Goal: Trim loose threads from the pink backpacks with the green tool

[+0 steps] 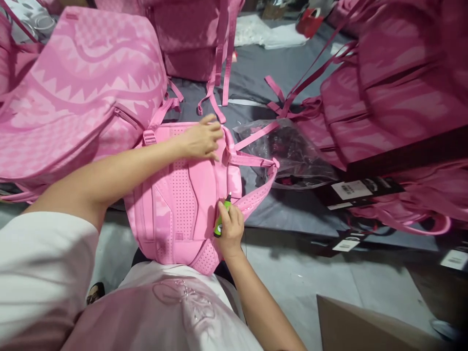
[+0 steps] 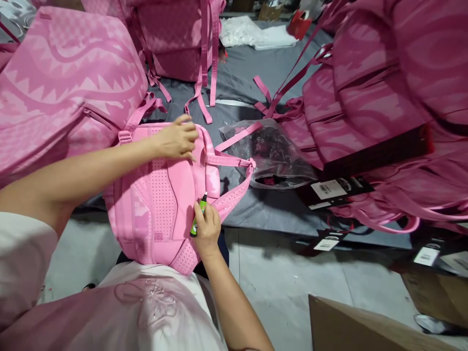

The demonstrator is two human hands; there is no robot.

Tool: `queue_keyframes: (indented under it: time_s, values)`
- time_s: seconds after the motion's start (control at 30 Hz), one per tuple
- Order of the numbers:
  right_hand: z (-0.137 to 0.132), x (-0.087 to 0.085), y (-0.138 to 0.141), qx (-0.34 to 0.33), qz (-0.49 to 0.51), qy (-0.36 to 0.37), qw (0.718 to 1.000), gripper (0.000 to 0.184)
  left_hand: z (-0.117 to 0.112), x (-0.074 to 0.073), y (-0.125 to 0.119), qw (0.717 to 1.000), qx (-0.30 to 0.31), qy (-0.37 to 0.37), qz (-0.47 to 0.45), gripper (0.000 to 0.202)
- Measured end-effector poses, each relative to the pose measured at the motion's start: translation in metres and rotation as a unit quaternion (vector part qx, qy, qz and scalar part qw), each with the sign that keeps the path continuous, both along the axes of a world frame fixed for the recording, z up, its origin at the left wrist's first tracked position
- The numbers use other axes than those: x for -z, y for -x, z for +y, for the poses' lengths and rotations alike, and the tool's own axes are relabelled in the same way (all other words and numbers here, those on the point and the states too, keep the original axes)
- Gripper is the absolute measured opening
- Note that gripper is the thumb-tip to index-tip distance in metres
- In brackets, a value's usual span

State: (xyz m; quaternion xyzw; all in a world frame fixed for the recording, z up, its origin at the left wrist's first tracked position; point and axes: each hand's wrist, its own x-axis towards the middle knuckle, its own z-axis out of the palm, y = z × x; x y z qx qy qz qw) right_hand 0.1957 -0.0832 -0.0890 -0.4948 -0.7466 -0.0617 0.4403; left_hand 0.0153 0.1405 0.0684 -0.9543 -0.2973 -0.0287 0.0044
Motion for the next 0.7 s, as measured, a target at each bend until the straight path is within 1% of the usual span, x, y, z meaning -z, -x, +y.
queue_keyframes:
  time_s: [0.07, 0.1, 0.13, 0.2, 0.23, 0.3, 0.37, 0.4, 0.47, 0.53, 0.63, 0.7]
  values:
    - [-0.001, -0.005, -0.002, -0.013, 0.018, 0.006, 1.000, 0.056, 0.013, -0.013, 0.009, 0.999, -0.049, -0.010, -0.011, 0.038]
    - [0.000, -0.009, -0.003, -0.021, 0.035, 0.015, 0.999, 0.053, 0.013, -0.016, 0.012, 0.998, -0.066, -0.021, -0.013, 0.041]
    - [0.000, -0.015, -0.004, -0.024, 0.061, 0.029, 0.997, 0.048, 0.010, -0.016, 0.012, 0.997, -0.069, -0.034, -0.012, 0.044]
    - [0.005, -0.031, -0.004, -0.009, 0.155, 0.075, 0.985, 0.037, -0.007, -0.009, 0.009, 0.998, -0.029, -0.062, 0.004, 0.050]
    - [0.010, -0.041, -0.003, 0.001, 0.220, 0.102, 0.970, 0.033, -0.018, -0.004, 0.005, 0.997, -0.003, -0.071, 0.015, 0.053]
    - [0.024, -0.063, 0.002, 0.008, 0.351, 0.141, 0.926, 0.032, -0.038, 0.008, -0.005, 0.997, 0.026, -0.072, 0.030, 0.059]
    - [0.041, -0.081, 0.010, 0.000, 0.448, 0.153, 0.881, 0.033, -0.051, 0.017, -0.015, 0.998, 0.024, -0.058, 0.030, 0.059]
    - [0.050, -0.086, 0.013, 0.001, 0.475, 0.154, 0.866, 0.033, -0.055, 0.020, -0.018, 0.998, 0.023, -0.049, 0.026, 0.056]
    - [0.064, -0.089, 0.018, 0.028, 0.500, 0.153, 0.852, 0.034, -0.060, 0.026, -0.020, 0.999, 0.032, -0.035, 0.015, 0.048]
    - [0.070, -0.083, 0.017, 0.067, 0.492, 0.150, 0.855, 0.037, -0.065, 0.034, -0.017, 0.998, 0.037, -0.049, -0.009, 0.044]
    - [0.066, -0.068, 0.009, 0.114, 0.461, 0.139, 0.869, 0.041, -0.075, 0.051, -0.007, 0.989, 0.043, -0.121, -0.076, 0.040]
    - [0.059, -0.063, 0.005, 0.126, 0.440, 0.149, 0.877, 0.042, -0.081, 0.062, -0.001, 0.978, 0.051, -0.163, -0.117, 0.035]
